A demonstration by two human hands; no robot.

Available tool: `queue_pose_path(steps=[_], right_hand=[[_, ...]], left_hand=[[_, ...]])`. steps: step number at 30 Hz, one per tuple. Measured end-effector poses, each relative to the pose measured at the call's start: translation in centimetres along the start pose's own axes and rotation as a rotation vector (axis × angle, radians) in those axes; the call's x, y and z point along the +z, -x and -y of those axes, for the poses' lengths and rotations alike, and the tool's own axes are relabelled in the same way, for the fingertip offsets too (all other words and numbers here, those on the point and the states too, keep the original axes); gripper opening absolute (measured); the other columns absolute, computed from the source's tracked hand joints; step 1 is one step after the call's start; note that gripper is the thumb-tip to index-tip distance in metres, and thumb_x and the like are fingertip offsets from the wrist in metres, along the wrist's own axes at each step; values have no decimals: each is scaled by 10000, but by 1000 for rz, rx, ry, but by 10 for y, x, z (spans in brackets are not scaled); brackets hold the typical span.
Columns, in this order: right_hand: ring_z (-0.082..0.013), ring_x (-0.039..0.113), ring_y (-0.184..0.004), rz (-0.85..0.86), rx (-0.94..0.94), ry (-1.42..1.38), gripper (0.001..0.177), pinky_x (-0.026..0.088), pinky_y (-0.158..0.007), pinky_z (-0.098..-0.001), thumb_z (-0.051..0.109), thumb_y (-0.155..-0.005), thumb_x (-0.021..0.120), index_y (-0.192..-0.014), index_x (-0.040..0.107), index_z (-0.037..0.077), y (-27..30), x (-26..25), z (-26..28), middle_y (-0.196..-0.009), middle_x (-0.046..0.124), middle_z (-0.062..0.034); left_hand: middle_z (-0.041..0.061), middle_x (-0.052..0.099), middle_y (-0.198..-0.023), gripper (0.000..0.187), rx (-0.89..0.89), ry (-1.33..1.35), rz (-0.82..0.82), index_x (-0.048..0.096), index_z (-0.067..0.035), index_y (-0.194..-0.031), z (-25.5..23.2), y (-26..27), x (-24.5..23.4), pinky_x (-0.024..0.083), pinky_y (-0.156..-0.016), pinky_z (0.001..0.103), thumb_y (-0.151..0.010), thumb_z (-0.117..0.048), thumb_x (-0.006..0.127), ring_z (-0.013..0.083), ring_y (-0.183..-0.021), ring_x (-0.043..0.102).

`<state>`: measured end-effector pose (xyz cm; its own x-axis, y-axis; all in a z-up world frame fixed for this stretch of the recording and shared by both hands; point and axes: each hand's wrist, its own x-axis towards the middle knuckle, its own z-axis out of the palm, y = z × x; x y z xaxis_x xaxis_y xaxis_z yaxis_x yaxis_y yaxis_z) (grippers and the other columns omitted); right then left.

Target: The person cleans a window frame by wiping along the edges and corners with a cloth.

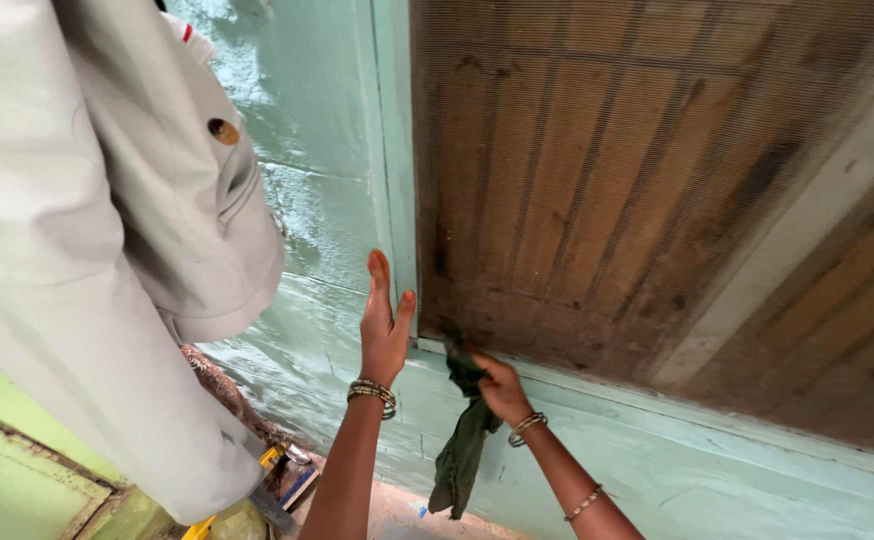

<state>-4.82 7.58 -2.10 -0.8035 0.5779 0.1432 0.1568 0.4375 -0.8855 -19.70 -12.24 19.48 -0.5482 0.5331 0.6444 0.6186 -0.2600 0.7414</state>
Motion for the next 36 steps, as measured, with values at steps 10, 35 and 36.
queue_pose_path(steps=[10,35,36], right_hand=[[-172,661,-1008,-289,-27,-949,723,534,-864,-308,-155,-705,446,-1394,610,-10,83,-104,138,-1227,705,-83],[-44,626,-987,-749,8,-541,278,507,-860,-218,158,-958,581,-1191,692,54,261,-322,97,-1063,695,30],[-44,626,-987,-749,7,-539,278,507,-860,-218,158,-958,581,-1191,692,54,266,-328,91,-1063,695,30]], left_hand=[[186,-3,-1711,1150,-289,283,368,-141,-117,-1650,-26,67,80,193,-1211,435,-910,-566,616,309,-1566,67],[-97,588,-914,169,-380,782,555,652,-67,-1039,-164,162,247,442,-738,194,-965,-188,744,8,-834,515],[-81,615,-930,161,-375,826,502,647,-62,-1054,-172,162,252,459,-762,197,-978,-181,723,15,-859,545]])
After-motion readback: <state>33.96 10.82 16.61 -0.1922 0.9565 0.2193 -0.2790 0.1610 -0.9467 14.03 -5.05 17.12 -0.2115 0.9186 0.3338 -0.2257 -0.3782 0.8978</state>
